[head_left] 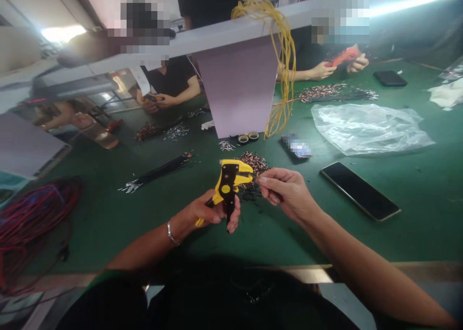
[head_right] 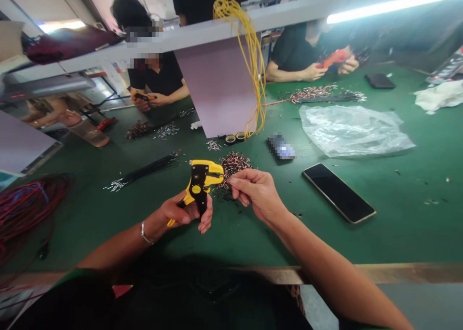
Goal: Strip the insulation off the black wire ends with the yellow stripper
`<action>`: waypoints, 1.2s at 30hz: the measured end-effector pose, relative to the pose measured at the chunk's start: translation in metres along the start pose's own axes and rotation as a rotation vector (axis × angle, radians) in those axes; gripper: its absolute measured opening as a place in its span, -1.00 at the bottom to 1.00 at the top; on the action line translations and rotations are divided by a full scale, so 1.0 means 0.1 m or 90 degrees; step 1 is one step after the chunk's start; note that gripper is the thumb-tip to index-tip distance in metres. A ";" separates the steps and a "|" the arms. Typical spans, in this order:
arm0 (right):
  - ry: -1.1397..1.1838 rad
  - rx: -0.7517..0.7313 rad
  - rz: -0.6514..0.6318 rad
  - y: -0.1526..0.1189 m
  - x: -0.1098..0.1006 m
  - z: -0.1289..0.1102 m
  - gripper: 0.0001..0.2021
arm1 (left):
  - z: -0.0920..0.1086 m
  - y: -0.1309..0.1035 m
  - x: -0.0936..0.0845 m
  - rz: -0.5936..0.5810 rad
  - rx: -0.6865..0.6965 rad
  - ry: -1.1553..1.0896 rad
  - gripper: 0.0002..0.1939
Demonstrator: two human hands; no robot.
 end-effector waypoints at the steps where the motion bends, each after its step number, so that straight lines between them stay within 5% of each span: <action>1: 0.000 0.000 -0.002 0.00 0.00 0.01 -0.88 | 0.00 0.00 0.00 0.004 0.001 0.004 -0.55; 26: 0.007 -0.001 -0.004 0.02 0.01 0.00 -0.89 | -0.02 -0.03 -0.03 0.013 0.028 0.007 -0.68; 36: -0.018 -0.005 0.003 0.05 -0.03 0.04 -0.87 | -0.07 -0.05 0.05 0.105 0.086 0.062 -0.78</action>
Point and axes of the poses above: each hand's wrist, its own y-axis towards the middle knuckle, its own x-axis out of the palm, z = x × y, the point moved 1 cm from there along y, towards the middle knuckle, and after that the axes turned 15 degrees about -y, right-handed, at the moved point
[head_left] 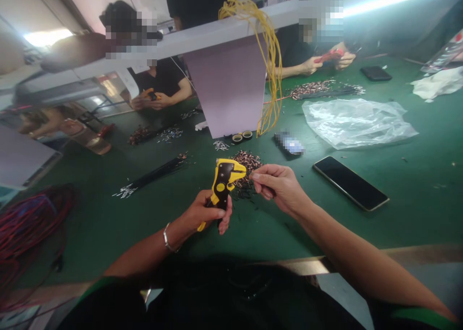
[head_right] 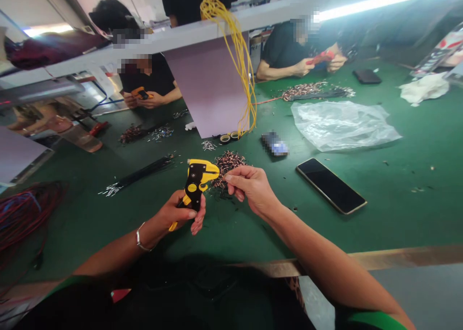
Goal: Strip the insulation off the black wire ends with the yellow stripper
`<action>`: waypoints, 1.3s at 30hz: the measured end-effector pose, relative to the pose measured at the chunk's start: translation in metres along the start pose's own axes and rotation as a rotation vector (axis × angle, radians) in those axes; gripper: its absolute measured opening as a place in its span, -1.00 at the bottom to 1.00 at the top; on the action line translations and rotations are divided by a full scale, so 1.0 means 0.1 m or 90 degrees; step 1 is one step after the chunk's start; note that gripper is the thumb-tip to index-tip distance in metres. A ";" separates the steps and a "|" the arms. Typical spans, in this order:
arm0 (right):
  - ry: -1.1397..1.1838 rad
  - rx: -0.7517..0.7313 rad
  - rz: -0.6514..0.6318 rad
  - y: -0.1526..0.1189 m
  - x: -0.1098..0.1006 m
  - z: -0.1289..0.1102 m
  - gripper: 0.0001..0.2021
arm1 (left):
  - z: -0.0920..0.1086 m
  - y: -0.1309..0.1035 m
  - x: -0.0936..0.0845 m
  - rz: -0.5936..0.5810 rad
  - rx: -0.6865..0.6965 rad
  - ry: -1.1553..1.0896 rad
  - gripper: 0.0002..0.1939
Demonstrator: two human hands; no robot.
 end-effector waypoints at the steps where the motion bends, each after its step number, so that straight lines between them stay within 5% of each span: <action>1: -0.004 -0.003 -0.001 0.00 0.00 0.00 -0.87 | -0.01 0.00 0.00 0.013 0.003 0.008 -0.79; 6: -0.023 0.004 0.000 0.03 0.00 0.03 -0.89 | -0.03 -0.02 -0.03 0.059 0.023 0.021 -0.85; 16: -0.020 -0.001 0.003 0.06 -0.04 0.07 -0.88 | 0.10 0.01 0.01 0.014 0.034 -0.024 -0.80; 21: -0.130 -0.025 0.014 0.04 -0.01 0.09 -0.87 | 0.18 0.04 -0.02 0.068 0.082 -0.006 -0.75; 32: -0.462 -0.228 0.038 -0.07 0.13 0.24 -0.83 | 0.12 0.13 -0.06 0.145 0.119 0.036 -0.72; 39: -0.517 -0.341 -0.009 -0.16 0.22 0.23 -0.79 | 0.03 0.13 -0.08 0.158 0.125 0.048 -0.72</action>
Point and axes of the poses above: each hand's wrist, its own y-axis towards the middle knuckle, its own x-axis out of the palm, z = x × y, the point moved 1 cm from there along y, towards the middle knuckle, and after that the axes turned 15 degrees about -y, right-handed, at the moved point
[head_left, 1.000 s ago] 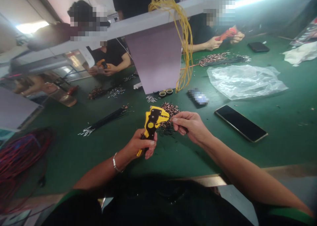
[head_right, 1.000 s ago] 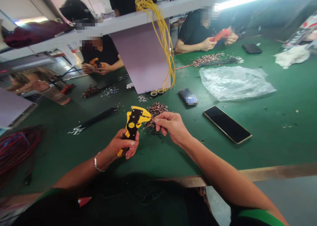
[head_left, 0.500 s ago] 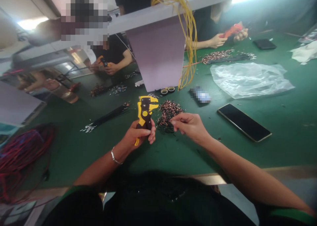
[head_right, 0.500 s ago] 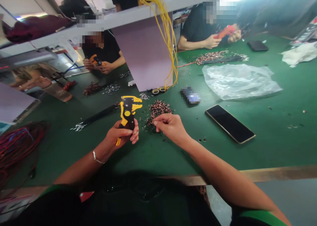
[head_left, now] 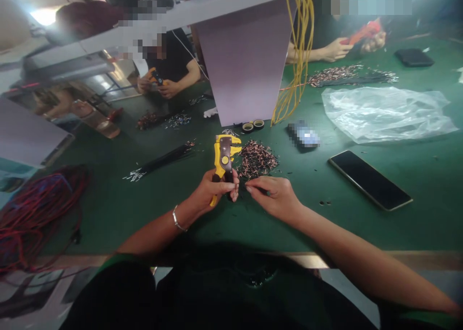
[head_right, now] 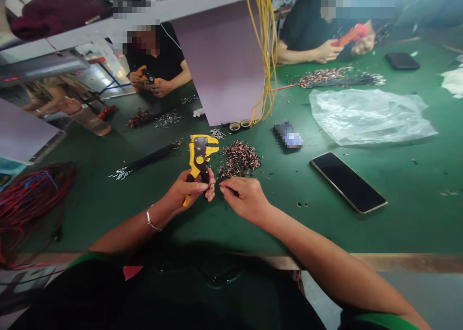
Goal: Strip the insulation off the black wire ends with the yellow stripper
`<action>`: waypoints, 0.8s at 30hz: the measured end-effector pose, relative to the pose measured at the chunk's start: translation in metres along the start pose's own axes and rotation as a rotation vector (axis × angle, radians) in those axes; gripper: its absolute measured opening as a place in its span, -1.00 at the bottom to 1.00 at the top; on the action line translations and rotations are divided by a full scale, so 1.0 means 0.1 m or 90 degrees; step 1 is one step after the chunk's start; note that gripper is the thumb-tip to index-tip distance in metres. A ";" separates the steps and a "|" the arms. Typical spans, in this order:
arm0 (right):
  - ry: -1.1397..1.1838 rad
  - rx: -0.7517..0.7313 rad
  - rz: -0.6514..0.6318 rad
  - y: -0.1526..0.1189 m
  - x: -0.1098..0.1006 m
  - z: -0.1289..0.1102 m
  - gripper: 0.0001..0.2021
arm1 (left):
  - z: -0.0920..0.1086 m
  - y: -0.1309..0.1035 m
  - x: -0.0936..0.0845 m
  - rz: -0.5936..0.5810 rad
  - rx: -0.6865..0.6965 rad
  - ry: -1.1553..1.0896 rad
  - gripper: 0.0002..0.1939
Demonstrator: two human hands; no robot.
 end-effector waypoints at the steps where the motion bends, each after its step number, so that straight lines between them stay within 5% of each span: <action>1: 0.001 -0.003 -0.005 0.00 0.01 0.00 -0.79 | -0.01 -0.01 0.00 -0.002 0.002 0.001 -0.71; 15: -0.007 -0.030 -0.034 -0.03 0.05 -0.03 -0.78 | -0.04 -0.02 0.01 -0.006 0.016 0.043 -0.69; 24: -0.060 -0.090 -0.032 -0.09 0.09 0.01 -0.76 | -0.03 -0.04 0.00 0.003 0.101 0.350 -0.74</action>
Point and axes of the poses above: each hand's wrist, its own y-axis towards the middle knuckle, its own x-axis out of the palm, z = x × y, the point moved 1 cm from there along y, towards the middle knuckle, and after that the axes turned 15 degrees about -y, right-handed, at the moved point
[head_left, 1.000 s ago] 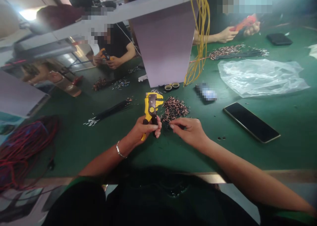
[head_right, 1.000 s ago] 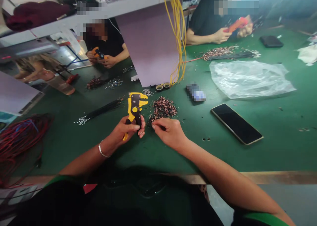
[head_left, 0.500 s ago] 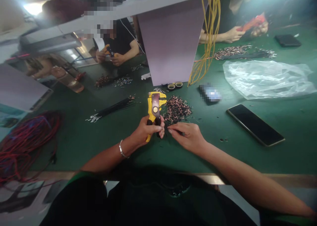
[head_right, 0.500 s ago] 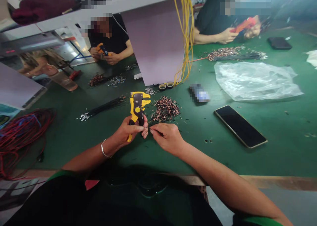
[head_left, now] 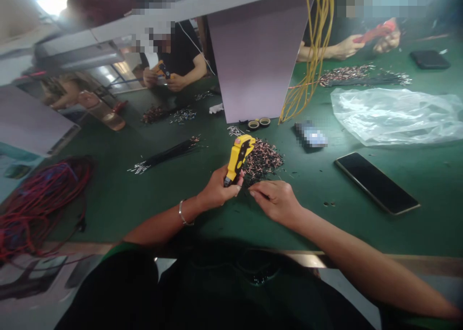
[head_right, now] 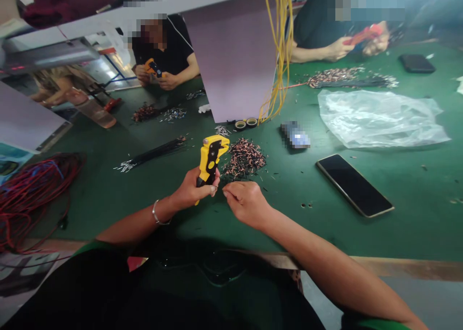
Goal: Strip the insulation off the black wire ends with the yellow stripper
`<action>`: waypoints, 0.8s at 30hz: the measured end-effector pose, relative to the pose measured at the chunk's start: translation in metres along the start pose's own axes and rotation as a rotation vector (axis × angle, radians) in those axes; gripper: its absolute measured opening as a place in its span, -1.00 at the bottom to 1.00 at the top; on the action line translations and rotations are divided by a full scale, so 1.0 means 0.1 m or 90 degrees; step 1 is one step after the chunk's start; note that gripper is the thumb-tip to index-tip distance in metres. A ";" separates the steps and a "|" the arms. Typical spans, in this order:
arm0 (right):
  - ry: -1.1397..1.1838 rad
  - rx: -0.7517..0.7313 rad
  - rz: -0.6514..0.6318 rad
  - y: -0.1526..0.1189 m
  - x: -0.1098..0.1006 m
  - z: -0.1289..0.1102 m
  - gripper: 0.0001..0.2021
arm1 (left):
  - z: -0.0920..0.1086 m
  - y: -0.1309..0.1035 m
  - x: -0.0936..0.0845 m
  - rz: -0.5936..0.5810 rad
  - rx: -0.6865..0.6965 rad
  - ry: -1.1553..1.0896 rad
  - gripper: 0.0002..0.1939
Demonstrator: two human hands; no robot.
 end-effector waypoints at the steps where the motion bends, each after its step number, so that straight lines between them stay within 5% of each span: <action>1: -0.008 -0.005 -0.002 -0.01 0.01 0.00 -0.76 | 0.01 0.00 0.00 0.004 0.018 0.044 -0.75; 7: -0.014 -0.002 -0.005 -0.03 0.06 0.03 -0.77 | 0.01 0.00 0.03 0.021 0.126 0.221 -0.81; 13: 0.078 0.138 -0.050 0.03 0.06 0.05 -0.81 | 0.00 0.02 0.00 0.031 0.134 0.236 -0.79; 18: 0.231 0.274 -0.016 0.09 -0.03 0.08 -0.85 | 0.02 0.03 -0.08 0.010 -0.004 -0.043 -0.70; 24: 0.282 0.360 0.131 0.12 -0.17 0.05 -0.90 | 0.11 -0.01 -0.06 -0.101 -0.102 -0.361 -0.66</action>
Point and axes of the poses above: each hand's wrist, its own y-axis towards the middle knuckle, its own x-axis out of the palm, z = x × y, the point moved 1 cm from there along y, towards the middle knuckle, and after that the axes turned 15 degrees about -y, right-handed, at the moved point
